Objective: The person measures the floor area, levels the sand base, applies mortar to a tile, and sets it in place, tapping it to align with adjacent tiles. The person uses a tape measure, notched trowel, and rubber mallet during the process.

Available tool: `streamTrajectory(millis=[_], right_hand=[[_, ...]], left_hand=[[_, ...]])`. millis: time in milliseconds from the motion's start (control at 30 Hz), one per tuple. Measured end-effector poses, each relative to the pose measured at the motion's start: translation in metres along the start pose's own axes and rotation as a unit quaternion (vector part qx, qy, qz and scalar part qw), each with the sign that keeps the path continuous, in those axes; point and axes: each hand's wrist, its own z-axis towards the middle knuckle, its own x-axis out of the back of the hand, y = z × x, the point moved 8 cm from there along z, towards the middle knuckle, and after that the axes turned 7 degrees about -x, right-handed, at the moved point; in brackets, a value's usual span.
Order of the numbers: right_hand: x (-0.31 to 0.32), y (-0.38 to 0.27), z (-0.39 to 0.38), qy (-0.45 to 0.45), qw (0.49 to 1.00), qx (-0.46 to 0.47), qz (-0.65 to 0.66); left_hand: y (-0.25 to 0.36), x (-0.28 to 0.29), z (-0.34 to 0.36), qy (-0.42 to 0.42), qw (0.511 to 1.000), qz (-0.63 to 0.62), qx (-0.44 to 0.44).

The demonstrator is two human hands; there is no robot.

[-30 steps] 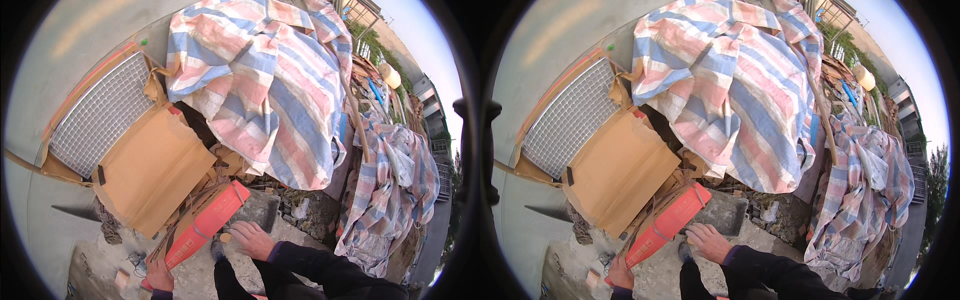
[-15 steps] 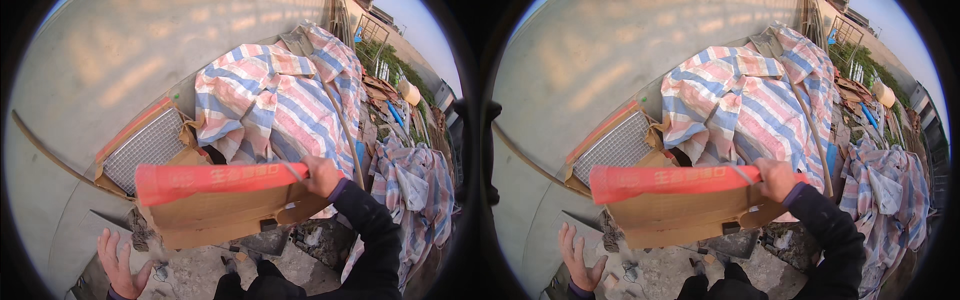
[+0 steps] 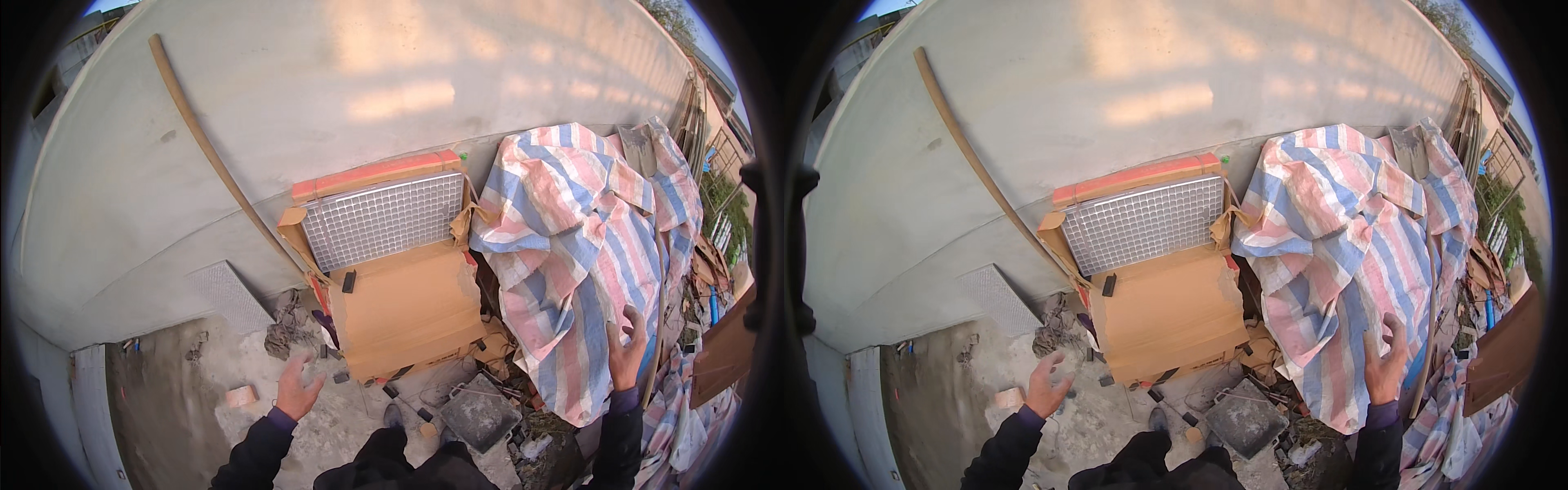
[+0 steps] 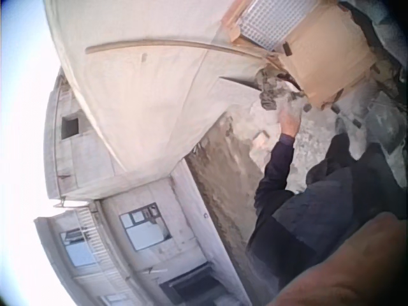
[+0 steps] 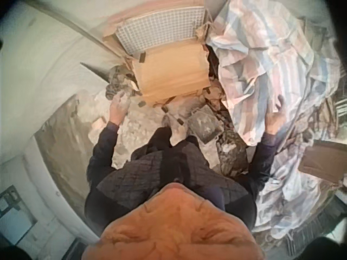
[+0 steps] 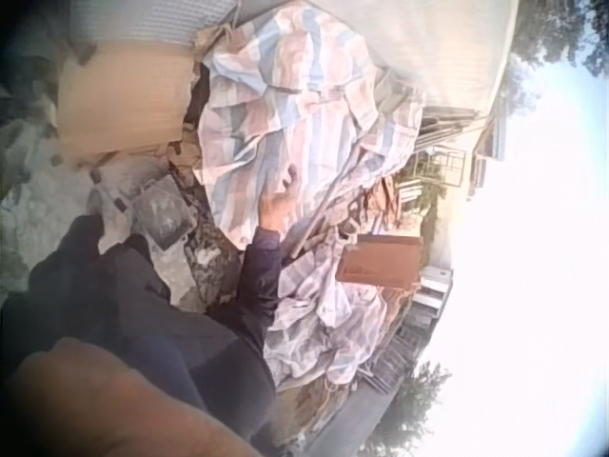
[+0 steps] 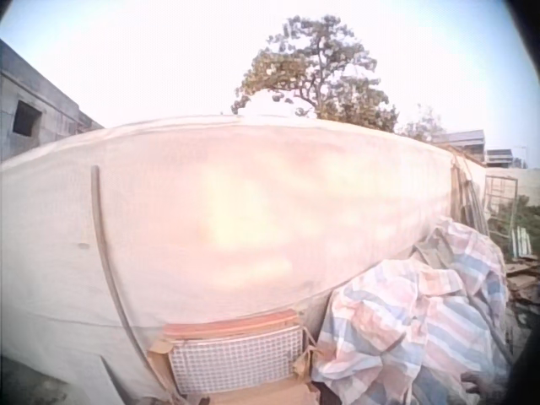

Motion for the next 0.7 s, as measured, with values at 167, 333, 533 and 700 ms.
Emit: streamTrajectory(millis=[167,333,533,700], right_hand=[[-0.15,-0.055,-0.029,-0.174,0.982,-0.038,0.065],[-0.29,-0.087,0.02,-0.306,0.929,-0.064,0.201],[-0.524,-0.091,0.153,-0.364,0.875,-0.172,0.269],[-0.623,-0.062,0.274,-0.17,0.971,-0.137,0.099]], left_hand=[[-0.067,-0.036,0.075,0.02,0.952,-0.275,0.135],[-0.147,-0.067,0.195,0.115,0.888,-0.397,0.2],[-0.236,-0.085,0.334,0.141,0.935,-0.239,0.219],[-0.255,-0.072,0.387,0.379,0.848,-0.318,0.189]])
